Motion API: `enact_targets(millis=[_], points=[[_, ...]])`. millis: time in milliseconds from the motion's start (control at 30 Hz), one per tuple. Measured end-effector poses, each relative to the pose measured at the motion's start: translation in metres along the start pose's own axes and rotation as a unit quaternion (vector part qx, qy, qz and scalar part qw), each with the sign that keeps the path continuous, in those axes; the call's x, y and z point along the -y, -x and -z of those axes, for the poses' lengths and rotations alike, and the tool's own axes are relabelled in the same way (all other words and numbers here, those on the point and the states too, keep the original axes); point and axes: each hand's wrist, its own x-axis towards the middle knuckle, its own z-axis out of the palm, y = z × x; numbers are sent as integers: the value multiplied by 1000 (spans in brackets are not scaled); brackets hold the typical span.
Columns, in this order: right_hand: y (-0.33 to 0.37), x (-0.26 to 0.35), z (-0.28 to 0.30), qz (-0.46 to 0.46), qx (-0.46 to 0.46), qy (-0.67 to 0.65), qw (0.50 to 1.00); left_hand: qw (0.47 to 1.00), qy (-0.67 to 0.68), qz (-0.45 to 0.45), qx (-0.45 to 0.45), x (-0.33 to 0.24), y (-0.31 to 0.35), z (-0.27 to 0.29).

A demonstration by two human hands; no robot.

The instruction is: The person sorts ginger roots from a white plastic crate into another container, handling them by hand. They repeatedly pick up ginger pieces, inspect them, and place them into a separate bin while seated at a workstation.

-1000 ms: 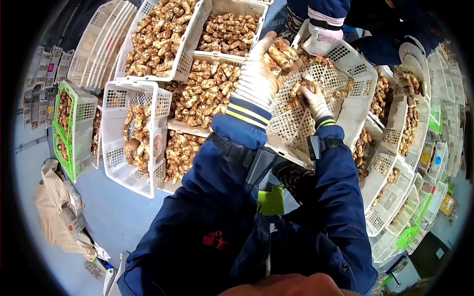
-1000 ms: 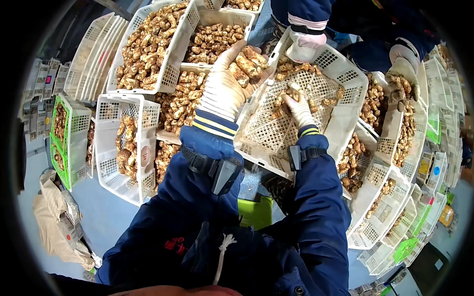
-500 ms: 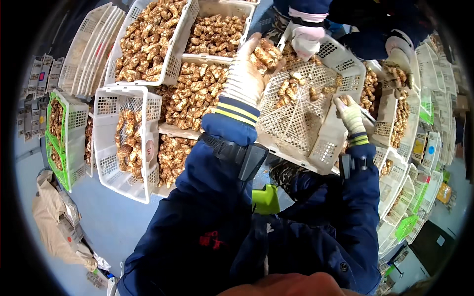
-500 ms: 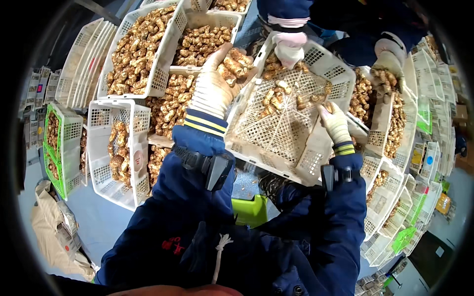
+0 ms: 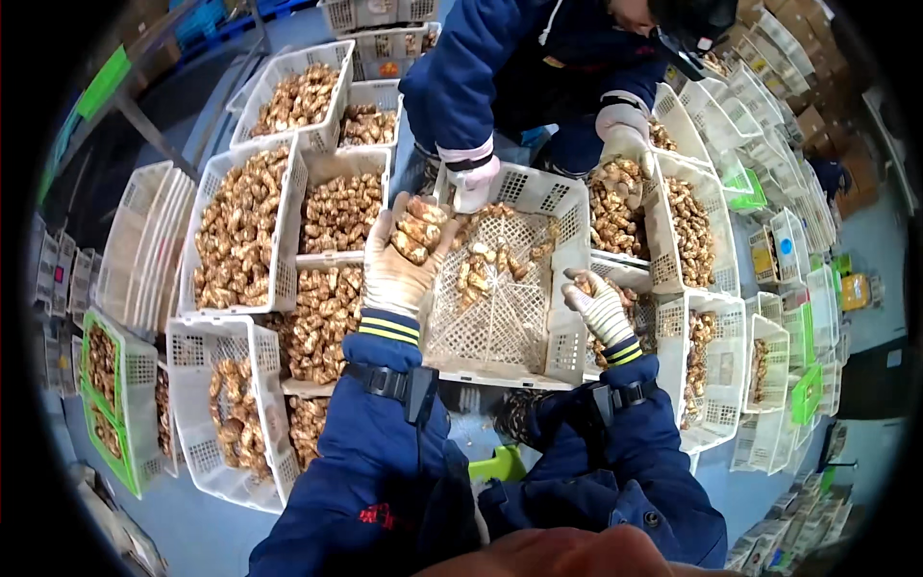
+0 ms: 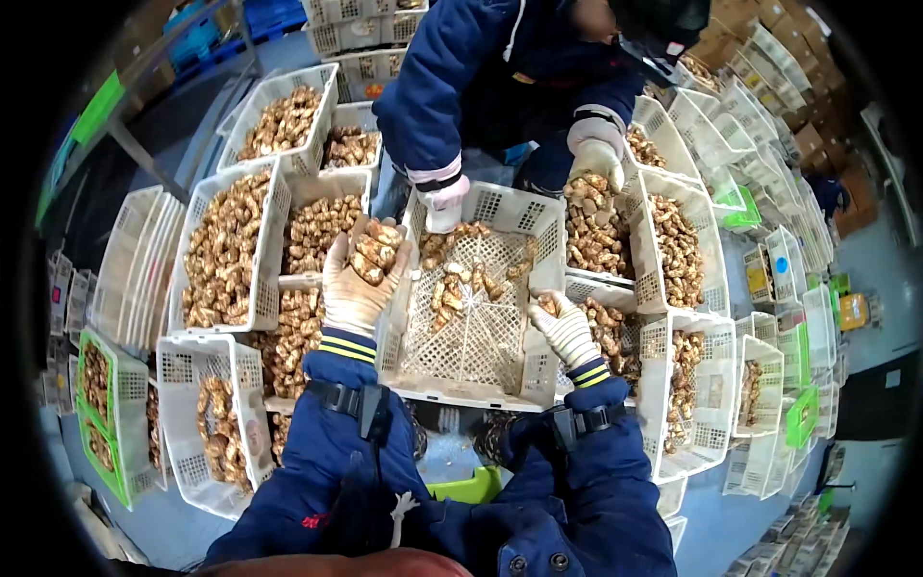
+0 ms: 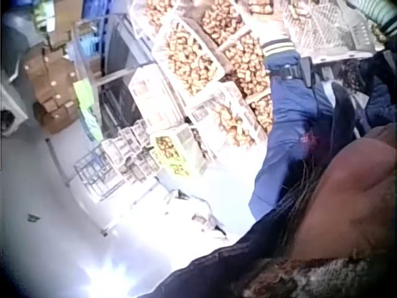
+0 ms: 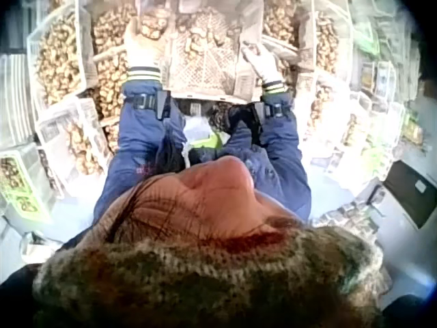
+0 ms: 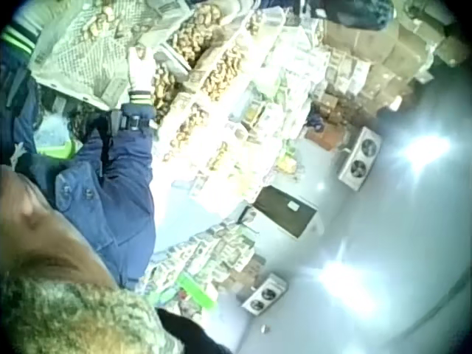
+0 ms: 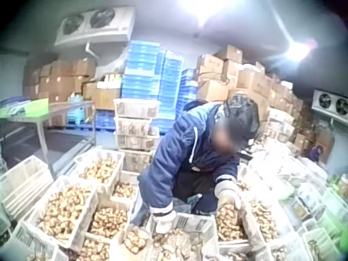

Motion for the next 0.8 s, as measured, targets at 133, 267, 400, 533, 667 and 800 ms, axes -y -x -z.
enact_targets(millis=[133,267,400,533,667,800], points=[[-7,-22,12,-61,-8,33,998,993,51,36,102,3,0,-1],[-9,-26,17,-54,34,-99,993,982,149,51,102,0,-3,4],[-5,0,24,-81,62,-80,992,989,140,26,30,1,2,-8],[1,-11,50,-110,6,-91,990,990,71,29,117,-2,1,2],[10,-58,100,-185,33,-207,960,992,54,36,111,5,-5,5],[39,-66,138,-229,-21,-208,951,996,52,8,75,5,-8,7]])
